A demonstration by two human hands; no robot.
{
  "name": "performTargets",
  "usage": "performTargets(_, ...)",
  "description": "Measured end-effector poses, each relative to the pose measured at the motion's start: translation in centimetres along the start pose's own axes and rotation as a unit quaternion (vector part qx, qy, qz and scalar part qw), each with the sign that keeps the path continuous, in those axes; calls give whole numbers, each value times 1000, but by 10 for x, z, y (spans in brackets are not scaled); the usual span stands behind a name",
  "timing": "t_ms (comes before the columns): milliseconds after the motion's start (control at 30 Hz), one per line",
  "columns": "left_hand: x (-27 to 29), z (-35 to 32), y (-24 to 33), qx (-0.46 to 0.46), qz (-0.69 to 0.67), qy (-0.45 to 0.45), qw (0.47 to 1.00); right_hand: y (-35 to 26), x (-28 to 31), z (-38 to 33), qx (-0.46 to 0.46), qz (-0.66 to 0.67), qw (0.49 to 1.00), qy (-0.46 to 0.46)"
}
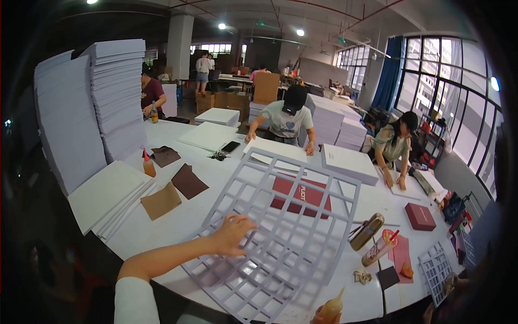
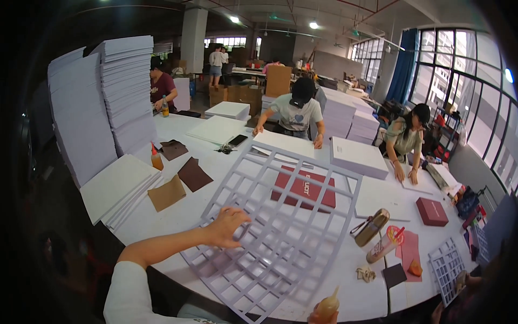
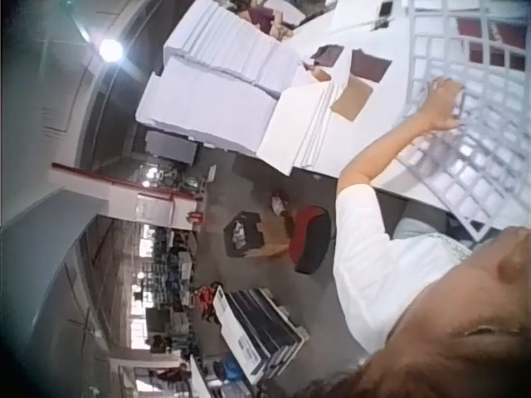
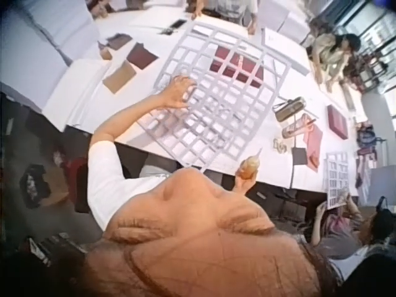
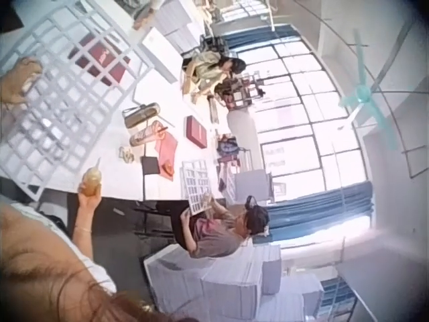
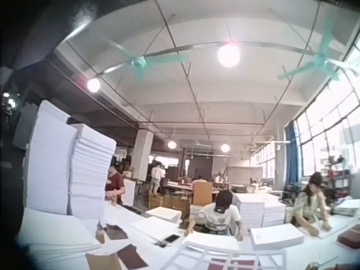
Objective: Applying glue to the edges of a white cardboard grid insert for product packaging.
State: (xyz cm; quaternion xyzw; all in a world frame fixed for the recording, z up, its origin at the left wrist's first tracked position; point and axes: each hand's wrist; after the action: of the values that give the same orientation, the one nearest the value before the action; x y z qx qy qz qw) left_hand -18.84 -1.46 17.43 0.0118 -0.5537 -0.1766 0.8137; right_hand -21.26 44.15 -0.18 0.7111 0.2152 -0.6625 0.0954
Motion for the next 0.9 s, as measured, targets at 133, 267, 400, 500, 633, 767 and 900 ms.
performTargets(133, -18, 82, -33, 6, 67, 51, 996, 4, -10, 0, -5, -29, 999, -17)
performTargets(267, -48, 120, -34, 77, 128, 118, 982, 0, 10, 6, -8, -48, 999, 21)
performTargets(400, -82, 93, -12, 115, 67, 114, 984, -9, 28, 8, -21, -53, 998, 9)
performTargets(500, -95, 33, -6, 120, 62, 73, 988, -15, 38, 11, -84, -66, 994, 12)
performTargets(633, -84, -49, -9, 201, 55, 88, 974, -17, 57, 13, -62, -54, 997, 3)
performTargets(767, -66, -124, -9, 281, 73, 116, 950, -17, 93, 16, -3, -54, 998, 29)
performTargets(900, -67, -167, 15, 289, 34, 98, 952, -16, 23, 4, -91, -114, 984, -105)
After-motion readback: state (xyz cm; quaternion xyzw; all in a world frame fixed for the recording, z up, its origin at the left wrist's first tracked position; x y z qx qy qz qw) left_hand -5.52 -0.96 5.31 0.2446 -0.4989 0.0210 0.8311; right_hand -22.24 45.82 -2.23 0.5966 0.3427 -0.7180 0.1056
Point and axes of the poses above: each hand's wrist, its own z-axis towards the middle knuckle, its own x-axis out of the back of the hand, y = z × x, and after that the axes turned 2 degrees about -z, right-handed
